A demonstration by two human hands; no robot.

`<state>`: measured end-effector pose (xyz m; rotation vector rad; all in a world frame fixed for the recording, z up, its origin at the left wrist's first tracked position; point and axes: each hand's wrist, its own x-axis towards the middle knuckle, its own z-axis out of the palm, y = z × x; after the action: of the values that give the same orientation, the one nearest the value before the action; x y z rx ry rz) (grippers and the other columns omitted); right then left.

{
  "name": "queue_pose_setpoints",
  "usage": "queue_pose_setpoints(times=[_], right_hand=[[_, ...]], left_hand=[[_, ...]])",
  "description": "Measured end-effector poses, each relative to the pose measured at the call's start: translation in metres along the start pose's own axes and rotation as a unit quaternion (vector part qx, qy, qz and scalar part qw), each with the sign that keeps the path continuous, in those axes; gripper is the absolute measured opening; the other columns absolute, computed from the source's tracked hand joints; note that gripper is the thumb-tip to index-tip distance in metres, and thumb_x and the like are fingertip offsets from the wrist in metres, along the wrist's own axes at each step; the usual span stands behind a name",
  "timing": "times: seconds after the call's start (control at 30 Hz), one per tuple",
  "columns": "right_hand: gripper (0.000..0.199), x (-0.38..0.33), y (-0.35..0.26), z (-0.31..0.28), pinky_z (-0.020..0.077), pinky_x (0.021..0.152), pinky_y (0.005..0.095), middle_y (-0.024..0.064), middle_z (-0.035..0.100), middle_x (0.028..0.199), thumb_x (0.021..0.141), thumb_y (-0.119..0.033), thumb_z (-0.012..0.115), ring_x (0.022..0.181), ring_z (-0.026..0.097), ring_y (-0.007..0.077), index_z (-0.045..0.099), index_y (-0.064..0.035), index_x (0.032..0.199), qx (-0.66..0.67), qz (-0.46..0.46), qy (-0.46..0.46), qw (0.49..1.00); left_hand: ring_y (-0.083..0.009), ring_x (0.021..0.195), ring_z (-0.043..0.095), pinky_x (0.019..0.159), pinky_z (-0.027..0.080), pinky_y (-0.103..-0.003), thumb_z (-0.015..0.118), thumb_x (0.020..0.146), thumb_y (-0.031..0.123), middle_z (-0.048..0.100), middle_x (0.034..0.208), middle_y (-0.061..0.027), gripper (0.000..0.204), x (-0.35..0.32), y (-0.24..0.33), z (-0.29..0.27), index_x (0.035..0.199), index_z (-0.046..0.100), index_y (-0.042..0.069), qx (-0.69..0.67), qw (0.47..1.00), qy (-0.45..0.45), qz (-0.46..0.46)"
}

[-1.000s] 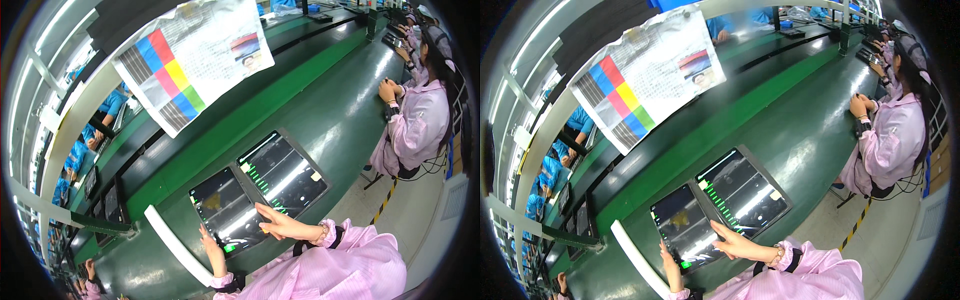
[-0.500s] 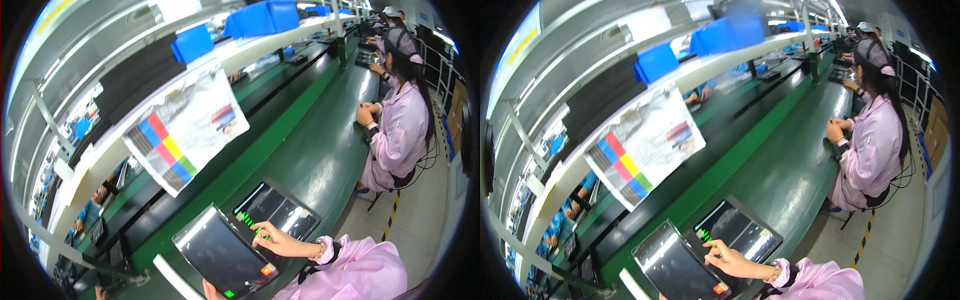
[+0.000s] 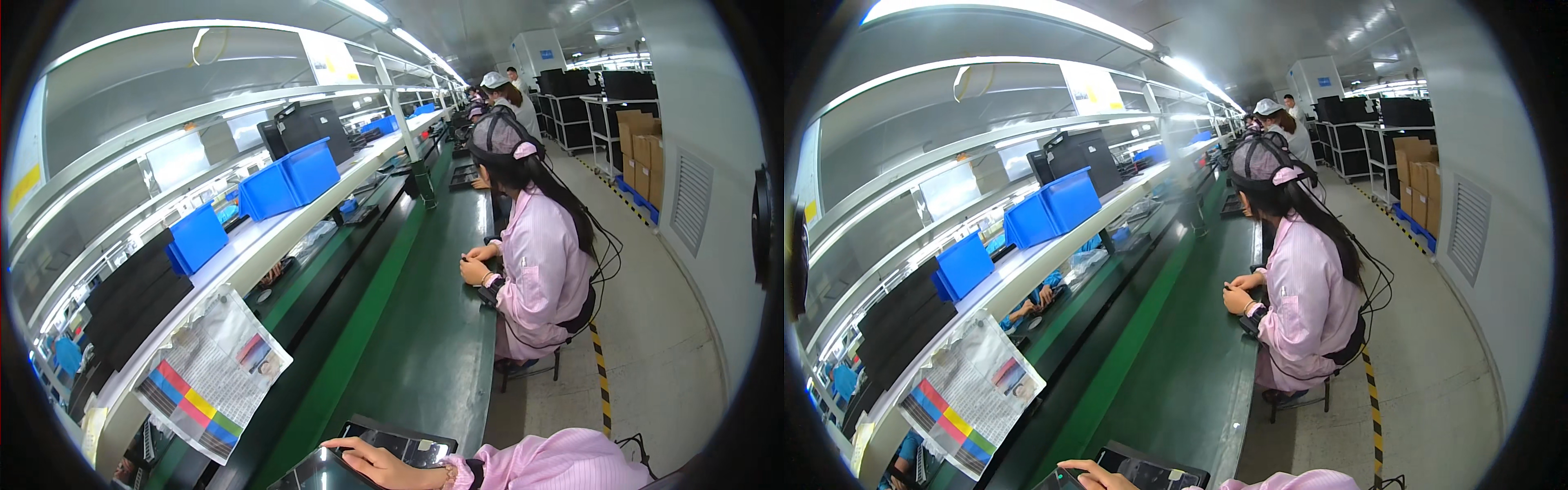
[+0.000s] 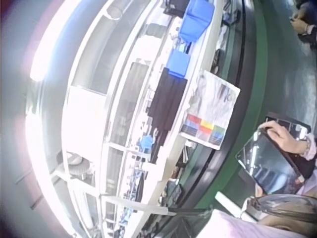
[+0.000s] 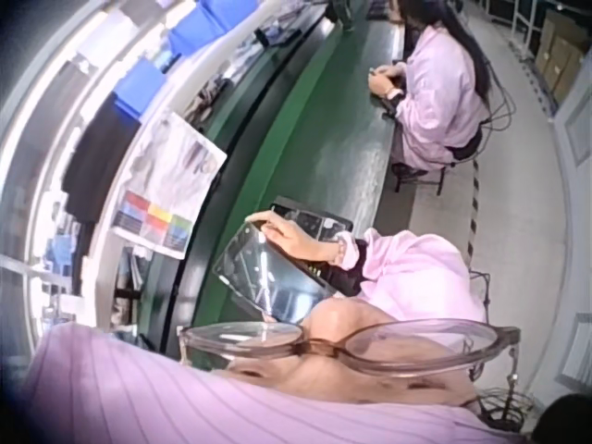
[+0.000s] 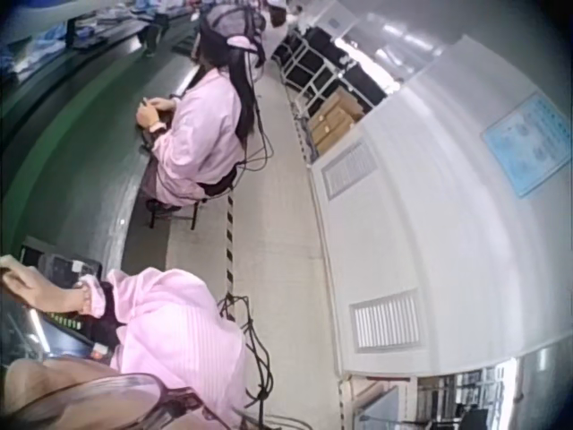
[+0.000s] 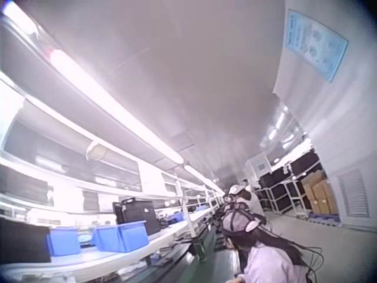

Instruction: The recorder is testing tablet screens on an assembly line, checking color bars, text clarity, and touch response.

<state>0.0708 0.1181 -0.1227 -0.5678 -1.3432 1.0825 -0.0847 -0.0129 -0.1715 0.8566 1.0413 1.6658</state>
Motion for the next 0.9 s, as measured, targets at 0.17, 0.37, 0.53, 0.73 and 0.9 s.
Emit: queue_pose_setpoints(times=[0.17,0.37,0.53,0.73,0.9], right_hand=[[0.027,-0.003,0.013,0.003,0.0419,0.084,0.0262,0.0068,0.054,0.108,0.092,-0.011,0.048,0.097,0.055,0.0141,0.047,-0.0031,0.118,0.134,0.023,0.072,0.988],[0.026,-0.006,0.038,-0.016,0.0422,0.065,0.0186,0.0012,0.062,0.091,0.092,-0.012,0.049,0.075,0.054,0.0045,0.054,-0.0003,0.115,0.125,0.172,-0.003,0.977],[0.036,-0.017,0.042,-0.025,0.0451,0.076,0.0223,0.0044,0.062,0.096,0.096,-0.026,0.044,0.085,0.056,0.0085,0.054,0.0027,0.114,0.217,0.307,-0.111,0.920],[0.045,0.005,0.016,-0.025,0.0427,0.087,0.0263,0.0057,0.058,0.111,0.098,-0.036,0.035,0.100,0.054,0.0112,0.049,0.0008,0.119,0.251,0.311,-0.154,0.904],[0.040,0.067,0.010,-0.009,0.0469,0.079,0.0262,0.0051,0.061,0.101,0.096,-0.035,0.040,0.090,0.058,0.0112,0.054,0.0002,0.112,0.270,0.246,-0.121,0.923]], left_hand=[[-0.0303,0.110,0.048,0.095,0.036,-0.038,0.049,0.091,0.027,0.050,0.121,-0.0180,0.046,0.001,-0.014,-0.008,0.121,0.047,-0.007,0.064,0.997,0.013,0.044],[-0.0321,0.109,0.049,0.095,0.037,-0.038,0.049,0.091,0.028,0.051,0.120,-0.0186,0.046,-0.002,-0.024,-0.018,0.120,0.048,-0.007,0.168,0.977,0.101,0.082],[-0.0301,0.109,0.051,0.097,0.035,-0.035,0.054,0.086,0.029,0.053,0.118,-0.0196,0.051,0.013,-0.011,-0.020,0.121,0.046,-0.008,-0.062,0.980,0.184,-0.037],[-0.0184,0.096,0.055,0.085,0.042,-0.030,0.042,0.096,0.023,0.057,0.105,-0.0093,0.034,0.058,-0.001,-0.008,0.118,0.047,-0.002,-0.080,0.987,0.099,0.100],[-0.0184,0.114,0.047,0.094,0.039,-0.032,0.036,0.098,0.030,0.045,0.126,-0.0076,0.045,0.097,0.025,0.000,0.134,0.030,0.004,-0.059,0.992,0.014,0.112]])
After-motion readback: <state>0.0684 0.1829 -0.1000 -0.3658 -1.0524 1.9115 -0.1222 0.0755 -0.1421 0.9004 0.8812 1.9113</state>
